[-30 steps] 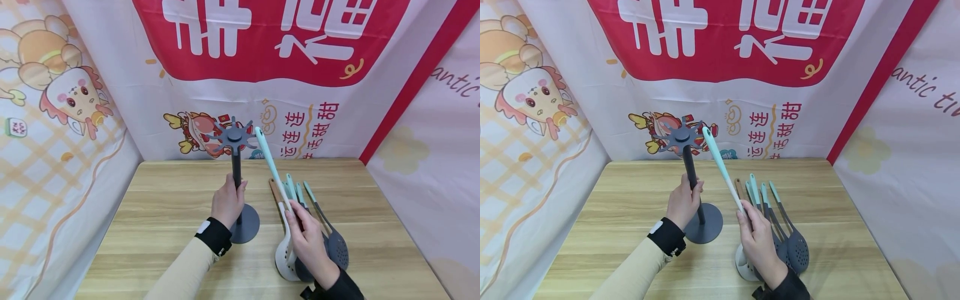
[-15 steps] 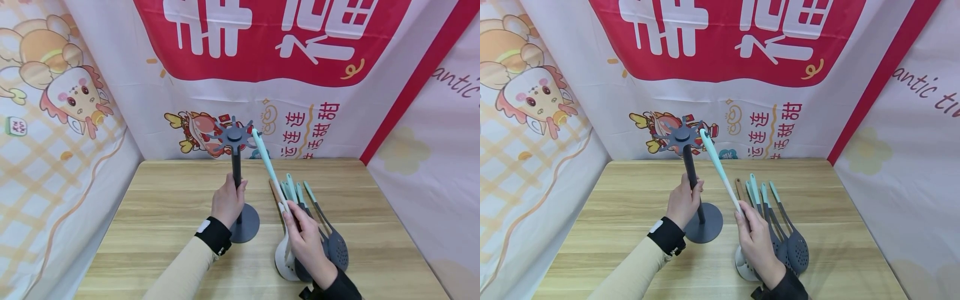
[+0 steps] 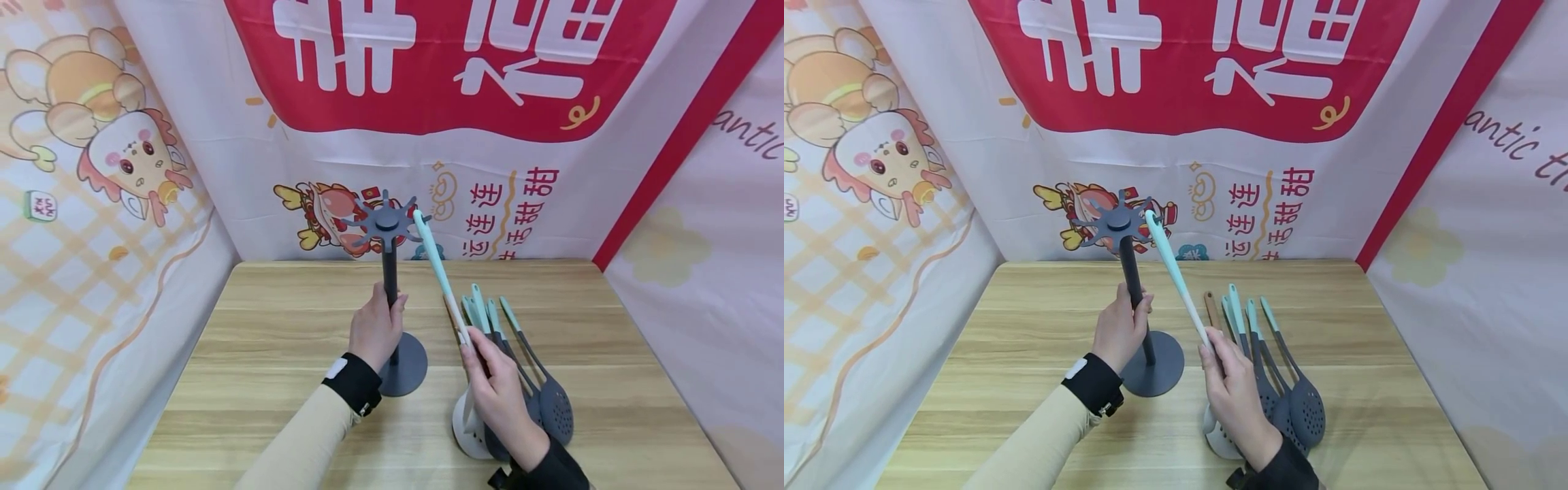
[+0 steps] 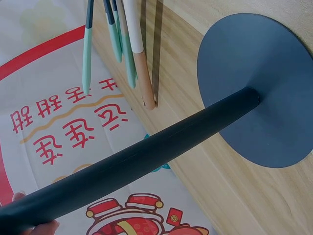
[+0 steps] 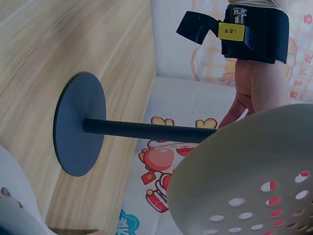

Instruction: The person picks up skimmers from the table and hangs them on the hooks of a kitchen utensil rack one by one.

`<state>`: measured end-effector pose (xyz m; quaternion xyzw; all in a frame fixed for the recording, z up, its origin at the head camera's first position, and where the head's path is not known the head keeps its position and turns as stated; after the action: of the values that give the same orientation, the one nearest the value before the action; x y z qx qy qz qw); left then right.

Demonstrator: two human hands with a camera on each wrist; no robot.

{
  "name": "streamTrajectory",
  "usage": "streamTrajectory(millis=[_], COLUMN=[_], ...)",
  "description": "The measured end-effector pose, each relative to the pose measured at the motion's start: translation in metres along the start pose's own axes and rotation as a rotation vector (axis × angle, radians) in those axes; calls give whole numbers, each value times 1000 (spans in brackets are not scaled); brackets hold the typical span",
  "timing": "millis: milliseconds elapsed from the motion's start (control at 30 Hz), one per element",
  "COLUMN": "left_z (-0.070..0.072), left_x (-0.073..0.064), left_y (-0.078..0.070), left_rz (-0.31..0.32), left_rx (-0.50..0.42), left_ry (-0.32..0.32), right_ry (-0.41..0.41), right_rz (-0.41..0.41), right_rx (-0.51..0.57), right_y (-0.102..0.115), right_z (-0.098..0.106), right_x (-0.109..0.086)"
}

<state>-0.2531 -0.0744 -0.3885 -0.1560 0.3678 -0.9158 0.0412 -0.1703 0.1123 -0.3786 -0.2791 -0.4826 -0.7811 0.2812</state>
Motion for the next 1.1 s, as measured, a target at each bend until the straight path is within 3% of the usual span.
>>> streamTrajectory(millis=[433, 733, 1100], left_z=[-1, 1, 2], left_x=[0, -1, -2], left_y=[0, 0, -1], left_rz=[22, -1, -30], left_rx=[1, -1, -6], left_ry=[18, -3, -29], right_ry=[1, 54, 124], right_rz=[37, 13, -83], right_rx=[50, 55, 67], right_y=[1, -7, -24], right_z=[-6, -17, -39], right_x=[4, 3, 6])
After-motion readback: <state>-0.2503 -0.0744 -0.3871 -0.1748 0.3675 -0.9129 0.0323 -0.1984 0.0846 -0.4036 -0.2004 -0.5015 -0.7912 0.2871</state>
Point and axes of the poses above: each hand's wrist, its own x-axis towards the middle knuckle, its own z-axis out of the back of the hand, y = z × x, the point moved 8 cm from there along x, towards the middle knuckle, and after that the axes turned 15 degrees about z, right-handed, at the moved point
